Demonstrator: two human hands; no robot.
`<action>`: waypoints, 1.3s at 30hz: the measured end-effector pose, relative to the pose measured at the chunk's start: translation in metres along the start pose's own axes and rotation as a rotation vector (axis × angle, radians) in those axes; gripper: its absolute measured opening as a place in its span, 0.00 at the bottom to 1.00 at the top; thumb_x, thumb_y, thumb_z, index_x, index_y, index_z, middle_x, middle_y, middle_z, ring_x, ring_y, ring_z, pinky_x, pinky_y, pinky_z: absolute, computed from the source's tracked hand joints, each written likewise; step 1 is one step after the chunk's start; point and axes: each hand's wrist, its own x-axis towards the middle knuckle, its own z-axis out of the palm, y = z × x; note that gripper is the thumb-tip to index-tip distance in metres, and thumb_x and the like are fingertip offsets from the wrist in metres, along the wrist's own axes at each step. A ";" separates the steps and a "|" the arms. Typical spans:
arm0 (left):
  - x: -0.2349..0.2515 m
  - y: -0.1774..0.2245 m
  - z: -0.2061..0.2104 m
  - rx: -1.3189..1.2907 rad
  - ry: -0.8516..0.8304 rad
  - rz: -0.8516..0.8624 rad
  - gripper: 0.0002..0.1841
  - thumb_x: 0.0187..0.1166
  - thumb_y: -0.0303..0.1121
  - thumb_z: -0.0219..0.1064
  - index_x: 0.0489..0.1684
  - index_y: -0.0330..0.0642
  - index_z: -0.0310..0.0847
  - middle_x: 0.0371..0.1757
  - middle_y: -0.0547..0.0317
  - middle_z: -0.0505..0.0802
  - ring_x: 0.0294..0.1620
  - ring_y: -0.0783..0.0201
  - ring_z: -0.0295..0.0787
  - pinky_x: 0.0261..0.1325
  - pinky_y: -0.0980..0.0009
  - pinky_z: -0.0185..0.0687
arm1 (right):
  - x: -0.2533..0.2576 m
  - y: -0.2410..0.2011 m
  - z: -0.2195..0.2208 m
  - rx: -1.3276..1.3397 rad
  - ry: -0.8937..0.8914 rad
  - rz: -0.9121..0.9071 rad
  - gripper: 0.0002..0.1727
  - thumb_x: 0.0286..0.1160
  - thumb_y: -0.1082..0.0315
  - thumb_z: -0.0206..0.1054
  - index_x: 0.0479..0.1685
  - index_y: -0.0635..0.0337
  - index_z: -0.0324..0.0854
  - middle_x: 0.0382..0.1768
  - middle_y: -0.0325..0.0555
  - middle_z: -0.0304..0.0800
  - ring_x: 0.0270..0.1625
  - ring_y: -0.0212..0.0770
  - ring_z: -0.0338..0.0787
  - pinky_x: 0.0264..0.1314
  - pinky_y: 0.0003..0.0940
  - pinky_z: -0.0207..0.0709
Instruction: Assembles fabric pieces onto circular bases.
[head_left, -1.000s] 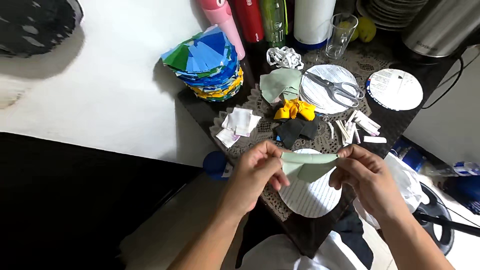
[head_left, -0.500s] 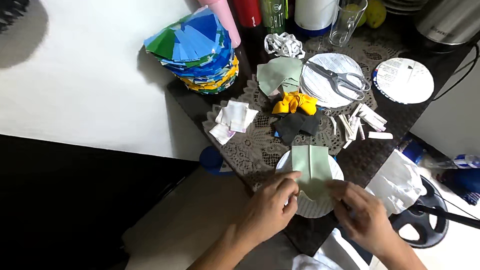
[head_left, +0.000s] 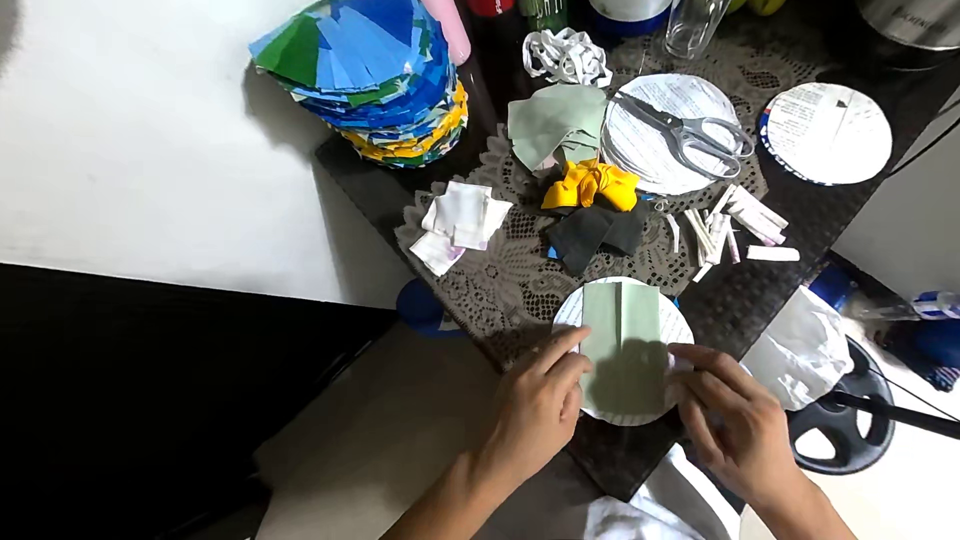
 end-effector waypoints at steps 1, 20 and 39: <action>0.004 0.001 0.000 0.022 0.016 -0.008 0.12 0.74 0.24 0.57 0.36 0.39 0.90 0.63 0.48 0.93 0.59 0.58 0.93 0.58 0.67 0.87 | 0.002 0.000 0.000 -0.063 0.020 0.022 0.15 0.82 0.65 0.58 0.33 0.59 0.89 0.52 0.53 0.94 0.57 0.43 0.90 0.61 0.31 0.81; 0.020 0.011 0.042 0.331 -0.265 0.049 0.38 0.89 0.59 0.41 0.89 0.40 0.64 0.90 0.45 0.69 0.91 0.41 0.60 0.87 0.31 0.46 | 0.033 0.038 0.001 -0.473 -0.077 0.083 0.27 0.89 0.51 0.45 0.64 0.42 0.92 0.73 0.55 0.84 0.68 0.64 0.82 0.60 0.62 0.70; 0.036 0.012 0.021 0.188 -0.211 -0.030 0.33 0.90 0.49 0.47 0.87 0.34 0.67 0.87 0.41 0.72 0.90 0.39 0.61 0.87 0.32 0.50 | 0.077 0.052 0.006 -0.256 0.059 0.177 0.15 0.82 0.67 0.61 0.57 0.57 0.91 0.59 0.57 0.89 0.62 0.62 0.84 0.59 0.61 0.74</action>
